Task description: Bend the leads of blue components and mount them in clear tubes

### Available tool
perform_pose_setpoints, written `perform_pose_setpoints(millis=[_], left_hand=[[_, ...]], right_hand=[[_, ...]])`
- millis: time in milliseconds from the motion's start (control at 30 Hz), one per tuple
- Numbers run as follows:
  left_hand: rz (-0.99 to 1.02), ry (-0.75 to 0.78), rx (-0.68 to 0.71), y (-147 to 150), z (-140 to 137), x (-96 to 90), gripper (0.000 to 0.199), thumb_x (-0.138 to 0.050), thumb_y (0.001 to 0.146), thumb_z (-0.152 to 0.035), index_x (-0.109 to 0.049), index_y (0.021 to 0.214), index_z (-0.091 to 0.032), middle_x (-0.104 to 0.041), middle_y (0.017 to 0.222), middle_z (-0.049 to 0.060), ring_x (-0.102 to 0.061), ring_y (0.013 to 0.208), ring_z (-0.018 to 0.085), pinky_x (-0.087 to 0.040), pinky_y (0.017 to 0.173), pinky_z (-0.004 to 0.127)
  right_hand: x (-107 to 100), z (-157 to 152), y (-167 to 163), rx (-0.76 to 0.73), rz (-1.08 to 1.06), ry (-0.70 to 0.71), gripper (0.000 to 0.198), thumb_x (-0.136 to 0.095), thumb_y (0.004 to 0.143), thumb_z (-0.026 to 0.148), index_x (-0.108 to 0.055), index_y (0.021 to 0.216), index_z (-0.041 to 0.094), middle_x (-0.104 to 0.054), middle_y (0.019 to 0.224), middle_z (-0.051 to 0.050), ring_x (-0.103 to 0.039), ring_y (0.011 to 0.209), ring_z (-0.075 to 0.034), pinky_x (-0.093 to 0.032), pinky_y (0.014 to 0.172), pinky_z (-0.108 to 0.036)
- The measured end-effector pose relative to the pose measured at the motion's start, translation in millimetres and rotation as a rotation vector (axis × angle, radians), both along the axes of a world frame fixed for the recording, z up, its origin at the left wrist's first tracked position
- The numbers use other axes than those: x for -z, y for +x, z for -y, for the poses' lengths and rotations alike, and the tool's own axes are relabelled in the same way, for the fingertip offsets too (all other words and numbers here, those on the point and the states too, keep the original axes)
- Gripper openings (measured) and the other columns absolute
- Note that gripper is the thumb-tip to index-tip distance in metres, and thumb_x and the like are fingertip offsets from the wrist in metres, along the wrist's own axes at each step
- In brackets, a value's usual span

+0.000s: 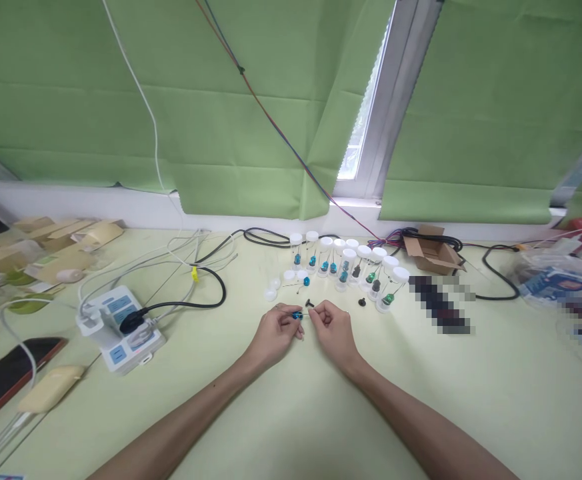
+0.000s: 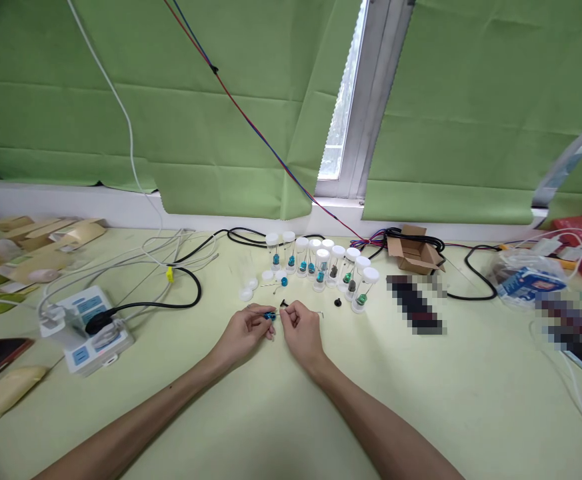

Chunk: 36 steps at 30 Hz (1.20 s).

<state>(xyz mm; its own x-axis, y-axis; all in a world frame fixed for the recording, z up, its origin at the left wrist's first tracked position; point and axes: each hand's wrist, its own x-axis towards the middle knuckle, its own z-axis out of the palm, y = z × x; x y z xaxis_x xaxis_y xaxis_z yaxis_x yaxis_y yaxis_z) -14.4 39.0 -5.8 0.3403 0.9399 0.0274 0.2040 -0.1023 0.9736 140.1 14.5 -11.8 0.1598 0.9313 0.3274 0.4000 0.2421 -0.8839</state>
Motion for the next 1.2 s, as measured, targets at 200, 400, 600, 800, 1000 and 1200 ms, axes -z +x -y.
perform_pose_setpoints(millis=[200, 400, 600, 800, 1000, 1200], left_hand=[[0.004, 0.027, 0.004, -1, -3, -1.9, 0.026, -0.058, 0.083, -0.031, -0.066, 0.098, -0.012, -0.066, 0.073, 0.005, -0.068, 0.059, 0.017, -0.055, 0.066, 0.032], [-0.102, 0.130, 0.019, -3, -2, -9.7, 0.021, -0.054, 0.085, -0.030, -0.069, 0.090, -0.015, -0.063, 0.069, 0.002, -0.061, 0.050, 0.013, -0.051, 0.058, 0.028], [-0.271, 0.302, 0.008, -8, -4, -9.0, 0.024, -0.051, 0.086, -0.027, -0.073, 0.094, -0.019, -0.064, 0.081, 0.006, -0.059, 0.067, 0.017, -0.046, 0.064, 0.029], [-0.333, 0.326, 0.066, -10, -5, -8.1, 0.028, -0.050, 0.088, -0.030, -0.072, 0.102, -0.021, -0.063, 0.087, 0.006, -0.057, 0.073, 0.018, -0.043, 0.066, 0.029], [-0.336, 0.326, 0.135, -9, -3, -11.1, 0.027, -0.049, 0.089, -0.031, -0.073, 0.097, -0.020, -0.062, 0.083, 0.005, -0.054, 0.068, 0.016, -0.040, 0.063, 0.027], [-0.340, 0.333, 0.184, -8, 0, -10.9, 0.027, -0.048, 0.090, -0.030, -0.072, 0.095, -0.021, -0.060, 0.082, 0.004, -0.054, 0.070, 0.016, -0.039, 0.063, 0.026]], right_hand=[[0, 0, 0, -0.004, -0.012, -0.009, 0.029, -0.053, 0.085, 0.038, -0.053, 0.064, 0.018, -0.046, 0.051, 0.005, -0.037, 0.047, -0.010, -0.031, 0.048, -0.023], [0, 0, 0, -0.023, -0.022, -0.023, 0.030, -0.054, 0.085, 0.040, -0.054, 0.065, 0.018, -0.046, 0.052, 0.005, -0.038, 0.048, -0.010, -0.031, 0.048, -0.023], [-1, -1, 1, -0.055, -0.070, -0.058, 0.030, -0.055, 0.085, 0.042, -0.055, 0.066, 0.018, -0.050, 0.053, 0.004, -0.041, 0.048, -0.011, -0.033, 0.048, -0.023], [2, -5, 3, -0.142, -0.246, -0.145, 0.034, -0.057, 0.083, 0.049, -0.052, 0.068, 0.019, -0.046, 0.045, 0.006, -0.042, 0.036, -0.010, -0.031, 0.038, -0.022], [3, -8, 5, -0.160, -0.293, -0.165, 0.032, -0.058, 0.083, 0.047, -0.053, 0.067, 0.019, -0.047, 0.042, 0.006, -0.044, 0.033, -0.011, -0.033, 0.036, -0.021], [2, -9, 6, -0.157, -0.299, -0.180, 0.033, -0.058, 0.083, 0.045, -0.054, 0.065, 0.018, -0.048, 0.042, 0.006, -0.045, 0.033, -0.011, -0.035, 0.036, -0.021]])
